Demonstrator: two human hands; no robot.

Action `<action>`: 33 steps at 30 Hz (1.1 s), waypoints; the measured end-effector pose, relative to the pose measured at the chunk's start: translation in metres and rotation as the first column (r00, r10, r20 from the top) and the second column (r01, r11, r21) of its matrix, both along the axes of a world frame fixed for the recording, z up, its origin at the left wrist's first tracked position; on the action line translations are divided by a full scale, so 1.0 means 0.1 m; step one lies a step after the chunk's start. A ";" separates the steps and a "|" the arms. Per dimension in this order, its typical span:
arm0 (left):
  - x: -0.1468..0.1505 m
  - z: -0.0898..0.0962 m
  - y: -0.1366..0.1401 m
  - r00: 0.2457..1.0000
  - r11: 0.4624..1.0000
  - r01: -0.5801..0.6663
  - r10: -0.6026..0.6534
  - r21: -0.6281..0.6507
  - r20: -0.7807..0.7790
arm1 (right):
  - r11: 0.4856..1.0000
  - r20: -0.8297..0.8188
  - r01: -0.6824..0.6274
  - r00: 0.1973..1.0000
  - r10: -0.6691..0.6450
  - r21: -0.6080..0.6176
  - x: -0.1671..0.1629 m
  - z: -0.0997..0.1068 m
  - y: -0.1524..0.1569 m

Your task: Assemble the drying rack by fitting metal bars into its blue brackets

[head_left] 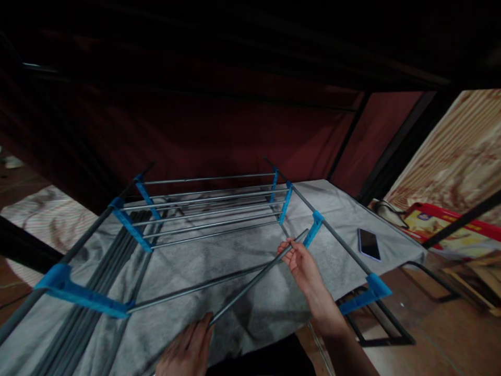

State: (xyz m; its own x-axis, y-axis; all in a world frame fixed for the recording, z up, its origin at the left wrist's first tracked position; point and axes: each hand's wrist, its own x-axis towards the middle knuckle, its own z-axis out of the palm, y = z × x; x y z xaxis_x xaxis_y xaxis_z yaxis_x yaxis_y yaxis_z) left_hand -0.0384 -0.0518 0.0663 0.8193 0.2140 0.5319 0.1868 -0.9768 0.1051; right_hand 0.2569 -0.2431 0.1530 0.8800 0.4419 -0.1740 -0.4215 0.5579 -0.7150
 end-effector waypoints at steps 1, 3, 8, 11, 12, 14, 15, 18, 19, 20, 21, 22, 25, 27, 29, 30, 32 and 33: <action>0.02 0.02 0.01 1.000 1.000 0.009 -0.009 0.002 -0.005 | 1.000 0.000 0.006 1.000 -0.006 0.006 0.02 0.03 0.00; 0.06 0.06 0.03 1.000 0.999 0.030 -0.030 0.027 -0.008 | 1.000 -0.001 0.017 1.000 -0.017 0.009 0.07 0.08 -0.01; 0.17 0.23 0.06 0.996 0.984 0.073 -0.081 0.163 0.044 | 0.999 0.032 0.039 0.999 -0.039 0.010 0.15 0.16 -0.05; 0.24 0.32 0.09 0.994 0.982 0.089 -0.097 0.167 0.041 | 0.999 0.050 0.034 0.998 -0.035 0.019 0.19 0.20 -0.07; 0.26 0.34 0.11 0.995 0.981 0.088 -0.096 0.173 0.040 | 0.999 0.053 0.032 0.998 -0.033 0.020 0.21 0.21 -0.07; 0.29 0.38 0.15 0.995 0.974 0.081 -0.091 0.210 0.037 | 0.999 0.052 0.032 0.998 -0.033 0.024 0.23 0.22 -0.06; 0.30 0.40 0.18 0.995 0.968 0.083 -0.094 0.239 0.034 | 0.999 0.048 0.032 0.998 -0.033 0.028 0.24 0.23 -0.05; 0.33 0.48 0.26 0.994 0.946 0.094 -0.105 0.310 0.018 | 0.998 0.023 0.036 0.999 -0.037 0.043 0.27 0.25 -0.04; 0.34 0.51 0.29 0.994 0.941 0.097 -0.108 0.325 0.017 | 0.998 0.014 0.037 0.999 -0.038 0.045 0.28 0.26 -0.03; 0.36 0.55 0.31 0.994 0.936 0.098 -0.112 0.338 0.022 | 0.998 0.007 0.038 0.999 -0.039 0.043 0.28 0.27 -0.03; 0.38 0.60 0.33 0.993 0.933 0.098 -0.115 0.345 0.030 | 0.998 0.005 0.041 0.999 -0.041 0.037 0.28 0.28 -0.03; 0.41 0.65 0.35 0.992 0.931 0.103 -0.124 0.350 0.038 | 0.999 0.007 0.043 0.999 -0.044 0.030 0.28 0.30 -0.03; 0.52 0.84 0.39 0.984 0.931 0.109 -0.151 0.349 0.095 | 0.999 0.036 0.033 0.999 -0.033 -0.013 0.28 0.33 -0.06; 0.60 0.97 0.40 0.976 0.936 0.095 -0.155 0.338 0.153 | 0.995 0.085 0.036 0.996 -0.029 -0.089 0.27 0.32 -0.10; 0.66 1.09 0.37 0.969 0.943 0.068 -0.140 0.326 0.201 | 0.949 0.200 0.166 0.973 -0.113 -0.270 0.22 0.29 -0.18; 0.67 1.16 0.35 0.969 0.946 0.051 -0.124 0.319 0.212 | 0.894 0.278 0.265 0.946 -0.169 -0.360 0.19 0.26 -0.24; 0.68 1.27 0.29 0.975 0.954 0.003 -0.070 0.301 0.210 | 0.732 0.437 0.486 0.854 -0.282 -0.478 0.12 0.22 -0.37; 0.69 1.32 0.26 0.981 0.959 -0.022 -0.035 0.284 0.192 | 0.713 0.460 0.505 0.842 -0.283 -0.485 0.10 0.21 -0.43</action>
State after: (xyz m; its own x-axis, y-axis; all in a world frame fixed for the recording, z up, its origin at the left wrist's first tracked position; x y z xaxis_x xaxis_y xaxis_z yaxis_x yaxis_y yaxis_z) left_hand 0.0302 -0.0262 0.1986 0.6958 0.0263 0.7178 0.1842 -0.9724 -0.1429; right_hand 0.2673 -0.2859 0.1741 0.9971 -0.0456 0.0607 0.0634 0.0592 -0.9962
